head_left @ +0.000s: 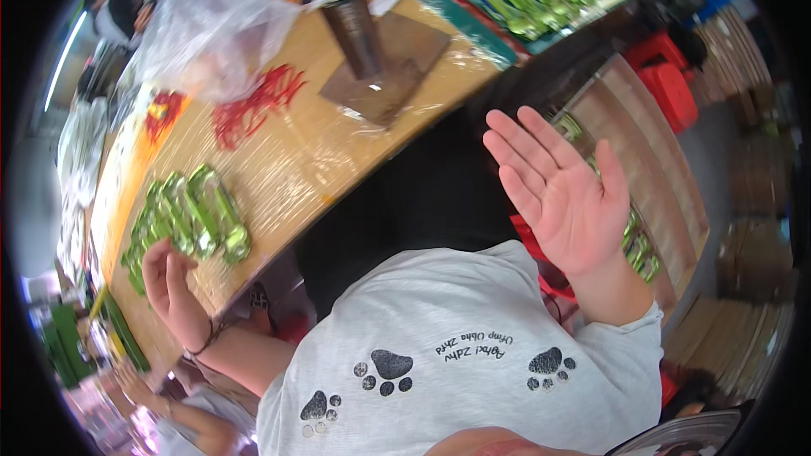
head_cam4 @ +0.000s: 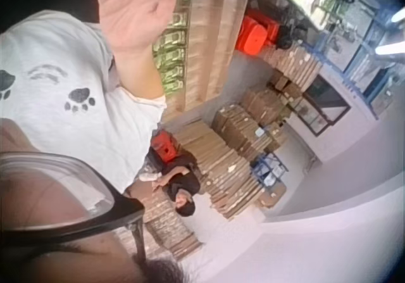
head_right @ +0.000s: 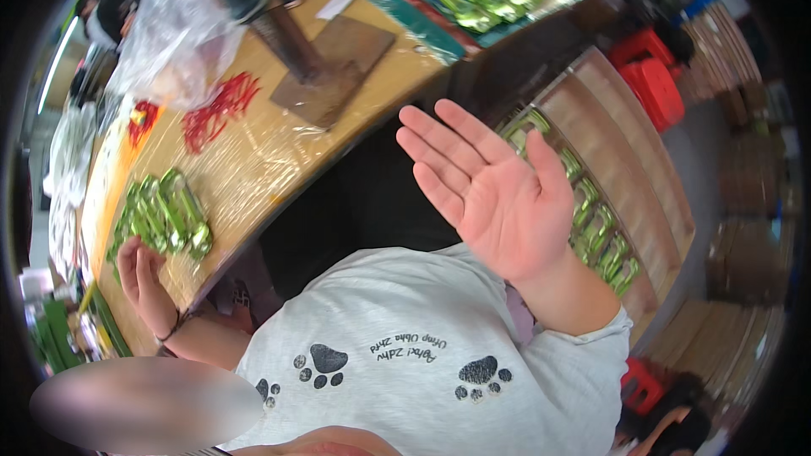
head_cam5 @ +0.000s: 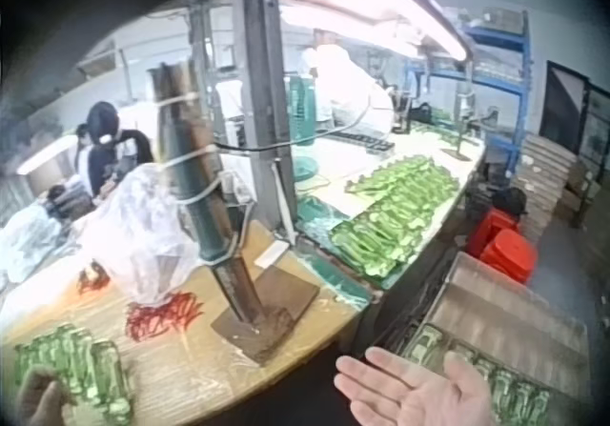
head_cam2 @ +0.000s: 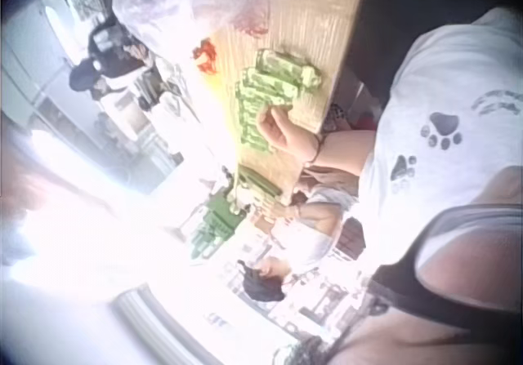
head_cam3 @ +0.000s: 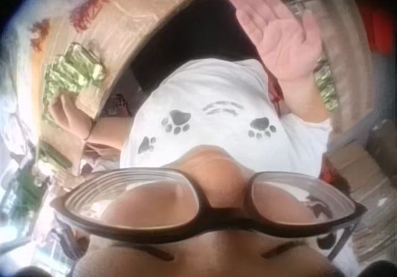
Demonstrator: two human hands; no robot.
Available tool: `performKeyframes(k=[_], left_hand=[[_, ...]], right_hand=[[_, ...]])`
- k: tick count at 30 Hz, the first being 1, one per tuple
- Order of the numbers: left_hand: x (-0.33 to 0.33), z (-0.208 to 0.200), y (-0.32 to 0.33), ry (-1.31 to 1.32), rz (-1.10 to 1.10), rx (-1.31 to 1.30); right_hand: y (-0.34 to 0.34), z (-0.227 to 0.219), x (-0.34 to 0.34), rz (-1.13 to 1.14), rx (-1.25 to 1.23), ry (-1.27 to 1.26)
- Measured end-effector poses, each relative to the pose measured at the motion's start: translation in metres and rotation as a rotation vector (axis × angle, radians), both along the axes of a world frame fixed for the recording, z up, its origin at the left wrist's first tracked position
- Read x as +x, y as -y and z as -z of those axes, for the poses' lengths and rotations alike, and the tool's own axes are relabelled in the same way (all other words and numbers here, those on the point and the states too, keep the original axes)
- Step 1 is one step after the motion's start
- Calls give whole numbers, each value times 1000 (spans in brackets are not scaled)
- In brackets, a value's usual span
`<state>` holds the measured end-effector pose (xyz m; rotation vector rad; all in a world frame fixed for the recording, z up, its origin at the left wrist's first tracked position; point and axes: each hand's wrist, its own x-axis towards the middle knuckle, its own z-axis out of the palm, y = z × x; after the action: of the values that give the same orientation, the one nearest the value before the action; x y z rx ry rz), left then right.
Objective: The recorder is assembling green toy car shells, using a heating tool to bond components and organizing them on the workbench.
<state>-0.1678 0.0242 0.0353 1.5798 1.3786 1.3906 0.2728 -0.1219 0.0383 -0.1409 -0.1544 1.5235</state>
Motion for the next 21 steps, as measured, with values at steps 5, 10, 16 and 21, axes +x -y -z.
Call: performKeyframes(k=[5, 10, 16, 21], left_hand=[[0, -2, 6, 28, 11, -20], [17, -3, 16, 111, 85, -40], [89, -9, 41, -2, 538, -64], [103, 12, 62, -136, 443, -74]], right_hand=[[-24, -2, -33, -138, 10, -91], [-50, 20, -64, -262, -100, -104], [-73, 20, -120, -605, -244, 91], [-78, 26, -151, -657, -240, 100]])
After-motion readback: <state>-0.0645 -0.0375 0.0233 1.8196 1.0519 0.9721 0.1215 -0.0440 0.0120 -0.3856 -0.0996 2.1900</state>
